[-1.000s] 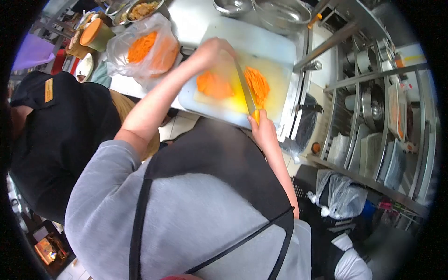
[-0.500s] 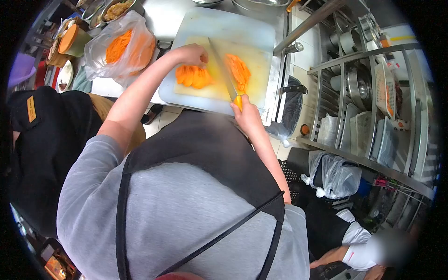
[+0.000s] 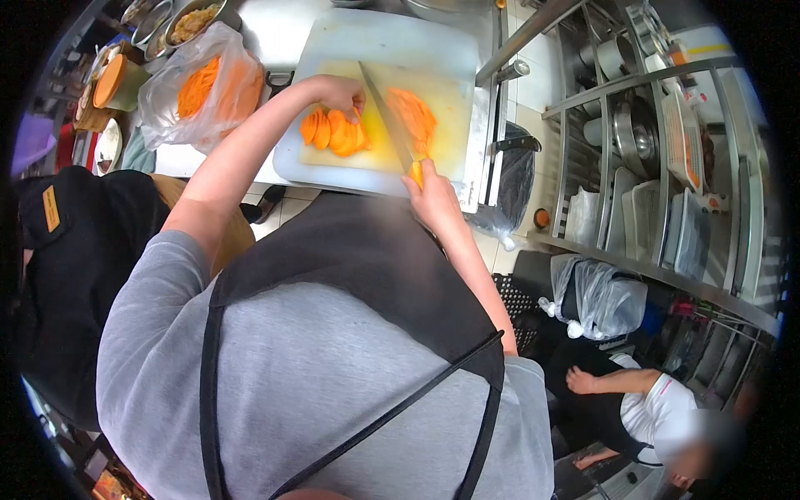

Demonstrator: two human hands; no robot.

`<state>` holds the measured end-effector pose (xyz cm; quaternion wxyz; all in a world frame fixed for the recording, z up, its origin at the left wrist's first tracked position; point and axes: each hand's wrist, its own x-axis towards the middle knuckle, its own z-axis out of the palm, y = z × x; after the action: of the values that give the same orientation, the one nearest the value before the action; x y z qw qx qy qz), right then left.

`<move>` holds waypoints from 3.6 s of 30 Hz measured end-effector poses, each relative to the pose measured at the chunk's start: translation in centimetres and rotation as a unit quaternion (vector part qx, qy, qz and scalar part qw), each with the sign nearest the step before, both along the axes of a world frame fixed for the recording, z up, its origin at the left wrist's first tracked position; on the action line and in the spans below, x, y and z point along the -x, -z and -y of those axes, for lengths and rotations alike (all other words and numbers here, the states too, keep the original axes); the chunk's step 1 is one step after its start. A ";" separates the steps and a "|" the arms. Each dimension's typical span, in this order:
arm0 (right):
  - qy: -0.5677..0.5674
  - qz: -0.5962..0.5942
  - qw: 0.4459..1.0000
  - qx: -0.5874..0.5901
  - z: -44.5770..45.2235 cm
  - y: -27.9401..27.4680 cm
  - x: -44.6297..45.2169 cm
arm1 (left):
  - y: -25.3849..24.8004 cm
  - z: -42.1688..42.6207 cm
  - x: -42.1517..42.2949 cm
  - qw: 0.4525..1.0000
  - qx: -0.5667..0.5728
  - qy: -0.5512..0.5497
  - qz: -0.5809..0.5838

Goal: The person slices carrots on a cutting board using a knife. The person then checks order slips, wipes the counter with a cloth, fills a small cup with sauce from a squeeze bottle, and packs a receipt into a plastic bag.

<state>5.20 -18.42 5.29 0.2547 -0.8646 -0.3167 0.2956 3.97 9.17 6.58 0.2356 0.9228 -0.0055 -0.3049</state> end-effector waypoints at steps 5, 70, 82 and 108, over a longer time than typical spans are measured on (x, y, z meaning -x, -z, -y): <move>0.003 0.004 1.000 -0.009 0.3 -0.4 0.0 | -0.2 0.3 -0.1 0.999 0.051 -0.011 0.004; -0.066 0.093 0.989 0.094 0.5 -4.0 1.6 | 4.2 8.3 4.5 0.862 0.065 -0.254 0.434; -0.069 0.105 0.992 0.021 -3.6 0.3 -0.5 | 5.3 7.8 4.7 0.832 0.104 -0.266 0.476; -0.070 0.127 0.987 0.066 -4.4 0.9 -1.0 | 5.9 8.1 4.7 0.824 0.099 -0.275 0.485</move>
<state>6.19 -14.07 4.35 0.1333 -0.8857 -0.3861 0.2209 -0.71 1.03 0.67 0.3669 0.8867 0.1049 0.2612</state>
